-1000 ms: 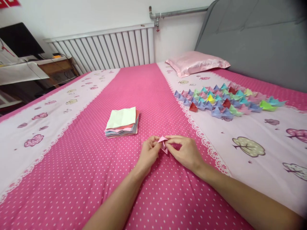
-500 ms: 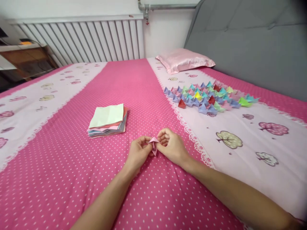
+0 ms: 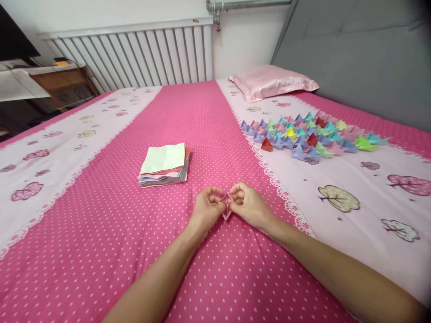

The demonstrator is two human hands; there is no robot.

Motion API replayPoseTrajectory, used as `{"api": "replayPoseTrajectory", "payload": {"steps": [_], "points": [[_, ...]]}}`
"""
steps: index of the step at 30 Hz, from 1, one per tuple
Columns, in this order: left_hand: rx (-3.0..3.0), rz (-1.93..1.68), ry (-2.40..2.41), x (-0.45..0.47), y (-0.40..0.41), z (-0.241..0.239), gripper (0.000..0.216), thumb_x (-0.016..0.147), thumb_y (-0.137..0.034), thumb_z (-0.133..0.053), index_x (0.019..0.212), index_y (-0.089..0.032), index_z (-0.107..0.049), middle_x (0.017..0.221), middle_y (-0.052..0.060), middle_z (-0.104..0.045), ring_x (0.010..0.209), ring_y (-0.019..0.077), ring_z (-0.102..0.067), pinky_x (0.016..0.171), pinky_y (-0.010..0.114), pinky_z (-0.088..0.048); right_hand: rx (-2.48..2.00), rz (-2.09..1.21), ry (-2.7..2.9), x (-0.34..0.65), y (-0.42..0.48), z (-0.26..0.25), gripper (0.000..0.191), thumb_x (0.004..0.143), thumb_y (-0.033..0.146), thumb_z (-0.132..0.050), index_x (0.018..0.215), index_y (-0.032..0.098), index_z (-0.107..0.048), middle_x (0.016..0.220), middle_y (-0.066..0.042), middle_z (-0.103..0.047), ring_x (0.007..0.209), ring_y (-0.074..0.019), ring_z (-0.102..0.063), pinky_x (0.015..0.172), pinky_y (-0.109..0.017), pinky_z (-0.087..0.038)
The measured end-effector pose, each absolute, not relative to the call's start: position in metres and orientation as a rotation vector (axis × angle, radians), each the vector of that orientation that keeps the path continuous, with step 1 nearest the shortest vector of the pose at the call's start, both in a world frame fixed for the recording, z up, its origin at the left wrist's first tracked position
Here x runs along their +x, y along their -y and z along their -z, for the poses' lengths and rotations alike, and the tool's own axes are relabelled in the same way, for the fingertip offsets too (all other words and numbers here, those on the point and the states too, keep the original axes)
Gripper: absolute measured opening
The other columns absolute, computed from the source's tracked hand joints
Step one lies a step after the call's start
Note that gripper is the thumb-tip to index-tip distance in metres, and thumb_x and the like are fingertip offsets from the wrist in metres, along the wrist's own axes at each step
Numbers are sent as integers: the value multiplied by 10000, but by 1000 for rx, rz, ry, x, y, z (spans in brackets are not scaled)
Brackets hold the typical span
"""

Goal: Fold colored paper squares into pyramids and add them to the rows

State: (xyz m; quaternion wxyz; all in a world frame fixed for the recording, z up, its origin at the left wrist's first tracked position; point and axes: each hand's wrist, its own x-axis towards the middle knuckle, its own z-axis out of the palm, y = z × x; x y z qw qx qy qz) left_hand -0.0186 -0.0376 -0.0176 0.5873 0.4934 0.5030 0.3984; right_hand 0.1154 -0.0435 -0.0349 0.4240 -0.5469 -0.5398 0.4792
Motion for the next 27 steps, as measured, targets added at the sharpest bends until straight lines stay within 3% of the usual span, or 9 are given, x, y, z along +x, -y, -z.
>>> {"api": "replayPoseTrajectory", "payload": {"steps": [5, 8, 11, 14, 18, 24, 27], "points": [[1104, -899, -1223, -19, 36, 12, 248, 598, -77, -558, 837, -130, -516, 458, -60, -534, 392, 82, -505, 436, 181, -400, -1335, -1298, 1304, 118, 41, 32, 238, 678, 169, -628, 846, 195, -462, 707, 14, -607, 619, -128, -613, 597, -266, -482], [1002, -864, -1206, -23, 33, 8, 156, 651, -165, -536, 799, -120, -555, 579, 9, -607, 481, 102, -569, 473, 197, -452, -1295, -1365, 1224, 120, 41, 25, 286, 688, 263, -670, 886, 185, -479, 802, -22, -631, 730, -144, -633, 681, -286, -498], [865, -866, -1158, -26, 31, 8, 212, 697, -267, -479, 803, -116, -581, 722, 68, -647, 574, 142, -625, 523, 240, -498, -1279, -1362, 1194, 124, 39, 20, 313, 711, 329, -654, 943, 184, -504, 869, -46, -643, 804, -161, -635, 716, -303, -500], [802, -890, -1171, -28, 29, 8, 274, 706, -310, -471, 872, -123, -583, 710, 66, -644, 566, 162, -636, 492, 249, -496, -1310, -1271, 1234, 127, 36, 20, 300, 724, 351, -630, 946, 176, -532, 868, -56, -644, 814, -169, -629, 726, -316, -498], [767, -926, -1165, -31, 25, 8, 286, 760, -332, -454, 921, -122, -562, 652, 70, -643, 519, 169, -630, 417, 220, -450, -1306, -1054, 1377, 125, 42, 19, 217, 734, 317, -609, 886, 166, -579, 879, -59, -642, 794, -164, -615, 737, -320, -493], [417, -980, -855, -43, 20, 5, 335, 858, -316, -375, 792, -68, -590, 665, 109, -636, 589, 137, -626, 514, 196, -479, -1242, -893, 1476, 100, 72, 0, 167, 740, 283, -608, 867, 176, -627, 758, -27, -637, 634, -139, -587, 603, -268, -489], [270, -1031, -688, -47, 29, 4, 350, 864, -323, -371, 803, -66, -600, 706, 108, -633, 616, 140, -614, 585, 242, -503, -1204, -807, 1533, 82, 84, -9, 189, 725, 236, -610, 907, 200, -646, 769, -14, -639, 629, -132, -585, 604, -257, -491]]}}
